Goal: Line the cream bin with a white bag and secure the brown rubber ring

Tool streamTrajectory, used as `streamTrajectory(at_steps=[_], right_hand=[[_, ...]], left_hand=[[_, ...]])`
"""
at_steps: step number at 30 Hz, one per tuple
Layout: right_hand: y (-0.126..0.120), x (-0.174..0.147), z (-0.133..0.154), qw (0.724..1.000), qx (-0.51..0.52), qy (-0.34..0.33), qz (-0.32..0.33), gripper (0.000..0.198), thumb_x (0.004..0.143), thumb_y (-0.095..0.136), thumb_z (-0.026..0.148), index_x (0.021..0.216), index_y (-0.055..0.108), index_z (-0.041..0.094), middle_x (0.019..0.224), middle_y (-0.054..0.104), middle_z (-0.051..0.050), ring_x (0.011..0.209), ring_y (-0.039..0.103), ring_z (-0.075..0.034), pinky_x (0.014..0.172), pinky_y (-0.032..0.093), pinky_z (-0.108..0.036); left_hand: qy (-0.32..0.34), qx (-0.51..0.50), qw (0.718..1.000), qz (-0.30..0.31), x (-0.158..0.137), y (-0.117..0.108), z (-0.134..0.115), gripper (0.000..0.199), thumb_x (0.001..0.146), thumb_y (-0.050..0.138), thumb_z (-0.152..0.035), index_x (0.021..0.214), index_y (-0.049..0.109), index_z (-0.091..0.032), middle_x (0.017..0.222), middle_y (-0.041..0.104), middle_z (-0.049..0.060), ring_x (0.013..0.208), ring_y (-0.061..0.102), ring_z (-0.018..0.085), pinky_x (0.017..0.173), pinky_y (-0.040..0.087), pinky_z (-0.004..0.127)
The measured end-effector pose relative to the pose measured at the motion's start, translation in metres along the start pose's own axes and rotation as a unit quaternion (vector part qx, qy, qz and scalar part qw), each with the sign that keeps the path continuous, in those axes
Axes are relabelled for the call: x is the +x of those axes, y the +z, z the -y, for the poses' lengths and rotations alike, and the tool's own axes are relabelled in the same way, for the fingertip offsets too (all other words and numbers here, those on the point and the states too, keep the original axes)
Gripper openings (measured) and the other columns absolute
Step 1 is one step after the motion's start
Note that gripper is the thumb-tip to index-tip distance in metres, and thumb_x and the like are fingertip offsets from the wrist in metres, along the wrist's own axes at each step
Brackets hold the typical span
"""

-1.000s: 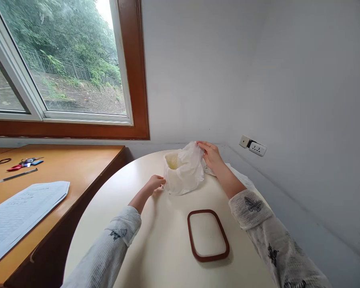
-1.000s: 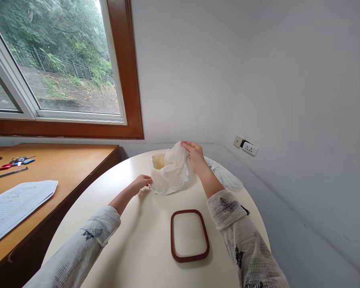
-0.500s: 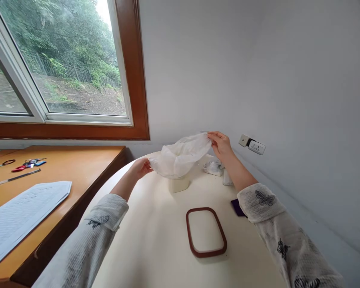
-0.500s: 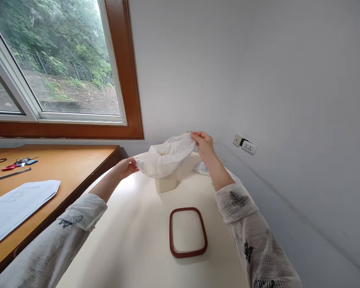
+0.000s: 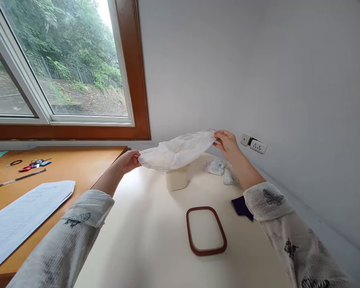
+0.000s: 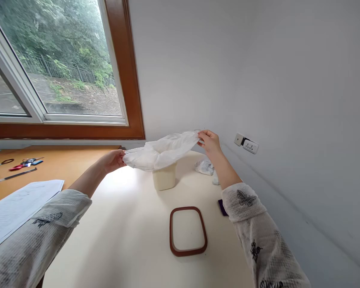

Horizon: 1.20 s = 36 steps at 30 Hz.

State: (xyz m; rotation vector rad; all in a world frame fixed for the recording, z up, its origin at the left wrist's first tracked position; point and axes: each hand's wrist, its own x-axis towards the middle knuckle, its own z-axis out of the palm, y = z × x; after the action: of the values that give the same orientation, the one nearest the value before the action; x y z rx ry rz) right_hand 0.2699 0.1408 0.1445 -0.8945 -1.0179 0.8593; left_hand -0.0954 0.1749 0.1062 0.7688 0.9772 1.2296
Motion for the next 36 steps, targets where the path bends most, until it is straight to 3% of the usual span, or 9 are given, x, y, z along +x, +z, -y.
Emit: streamTrajectory(at_steps=[4, 8, 14, 19, 23, 26, 30, 32, 36], right_hand=[[-0.004, -0.003, -0.002, 1.000, -0.024, 0.015, 0.005, 0.010, 0.055, 0.062, 0.019, 0.062, 0.057, 0.018, 0.064, 0.053, 0.004, 0.059, 0.049, -0.008, 0.059, 0.045, -0.025], [-0.012, -0.007, 0.002, 0.999, -0.054, 0.011, 0.004, 0.014, 0.055, 0.060, 0.018, 0.069, 0.057, 0.020, 0.059, 0.047, 0.006, 0.055, 0.044, -0.007, 0.053, 0.041, -0.022], [-0.033, -0.025, 0.018, 0.979, -0.174, 0.006, 0.105, 0.041, 0.060, 0.065, 0.020, 0.100, 0.061, 0.023, 0.055, 0.044, 0.008, 0.051, 0.043, -0.007, 0.044, 0.032, -0.019], [-0.051, -0.033, 0.019, 0.953, -0.273, 0.011, 0.129, 0.057, 0.062, 0.067, 0.026, 0.116, 0.053, 0.026, 0.071, 0.055, 0.004, 0.053, 0.048, -0.008, 0.046, 0.034, -0.020], [-0.054, -0.030, 0.013, 0.957, -0.286, -0.021, 0.033, 0.047, 0.057, 0.067, 0.023, 0.104, 0.059, 0.023, 0.065, 0.054, 0.005, 0.048, 0.044, -0.007, 0.045, 0.034, -0.020], [-0.043, -0.028, 0.013, 0.974, -0.220, -0.022, -0.043, 0.035, 0.055, 0.065, 0.021, 0.090, 0.061, 0.019, 0.055, 0.049, 0.006, 0.044, 0.041, -0.007, 0.042, 0.031, -0.020], [-0.010, -0.037, 0.025, 0.986, -0.153, -0.012, -0.063, 0.025, 0.060, 0.058, 0.025, 0.084, 0.057, 0.019, 0.054, 0.048, 0.006, 0.045, 0.042, -0.008, 0.042, 0.031, -0.020], [0.015, -0.053, 0.033, 0.994, -0.099, -0.012, -0.037, 0.021, 0.061, 0.057, 0.026, 0.081, 0.055, 0.020, 0.056, 0.049, 0.006, 0.046, 0.043, -0.008, 0.043, 0.033, -0.019], [0.069, -0.113, 0.037, 0.989, -0.068, -0.039, 0.128, 0.015, 0.071, 0.052, 0.029, 0.084, 0.054, 0.022, 0.054, 0.043, 0.008, 0.043, 0.038, -0.006, 0.042, 0.031, -0.018]], left_hand=[[-0.051, 0.085, 0.989, 0.107, -0.013, -0.004, -0.004, 0.019, 0.059, 0.066, -0.003, 0.075, 0.061, -0.013, 0.068, 0.064, 0.007, 0.061, 0.059, 0.016, 0.059, 0.053, 0.028], [-0.093, 0.243, 0.939, 0.225, -0.022, -0.010, -0.008, 0.023, 0.057, 0.074, -0.012, 0.079, 0.065, -0.015, 0.079, 0.068, 0.007, 0.076, 0.063, 0.018, 0.070, 0.052, 0.025], [-0.123, 0.431, 0.855, 0.259, -0.036, -0.015, -0.008, 0.023, 0.057, 0.073, -0.020, 0.079, 0.068, -0.015, 0.080, 0.068, 0.006, 0.069, 0.063, 0.018, 0.058, 0.051, 0.025], [-0.036, 0.410, 0.896, 0.164, -0.042, -0.022, -0.010, 0.023, 0.058, 0.073, -0.023, 0.075, 0.061, -0.014, 0.067, 0.061, 0.002, 0.055, 0.056, 0.012, 0.047, 0.045, 0.021], [0.061, 0.322, 0.944, 0.046, -0.041, -0.029, -0.020, 0.029, 0.067, 0.068, -0.022, 0.057, 0.042, -0.016, 0.042, 0.036, -0.008, 0.036, 0.032, 0.003, 0.038, 0.029, 0.016], [0.093, 0.272, 0.958, 0.024, -0.039, -0.027, -0.026, 0.033, 0.071, 0.065, -0.019, 0.059, 0.035, -0.018, 0.041, 0.031, -0.010, 0.036, 0.029, 0.002, 0.039, 0.027, 0.015], [0.106, 0.197, 0.974, 0.037, -0.046, -0.009, -0.031, 0.012, 0.071, 0.059, -0.013, 0.078, 0.048, -0.014, 0.059, 0.052, -0.003, 0.054, 0.049, 0.007, 0.057, 0.045, 0.022], [0.089, 0.173, 0.978, 0.076, -0.058, 0.004, -0.030, 0.017, 0.073, 0.056, -0.016, 0.089, 0.055, -0.011, 0.075, 0.060, 0.003, 0.069, 0.056, 0.013, 0.067, 0.048, 0.027], [0.011, 0.107, 0.977, 0.183, -0.093, 0.025, -0.014, 0.024, 0.074, 0.058, -0.025, 0.093, 0.062, -0.010, 0.089, 0.066, 0.010, 0.082, 0.060, 0.022, 0.071, 0.050, 0.031]])
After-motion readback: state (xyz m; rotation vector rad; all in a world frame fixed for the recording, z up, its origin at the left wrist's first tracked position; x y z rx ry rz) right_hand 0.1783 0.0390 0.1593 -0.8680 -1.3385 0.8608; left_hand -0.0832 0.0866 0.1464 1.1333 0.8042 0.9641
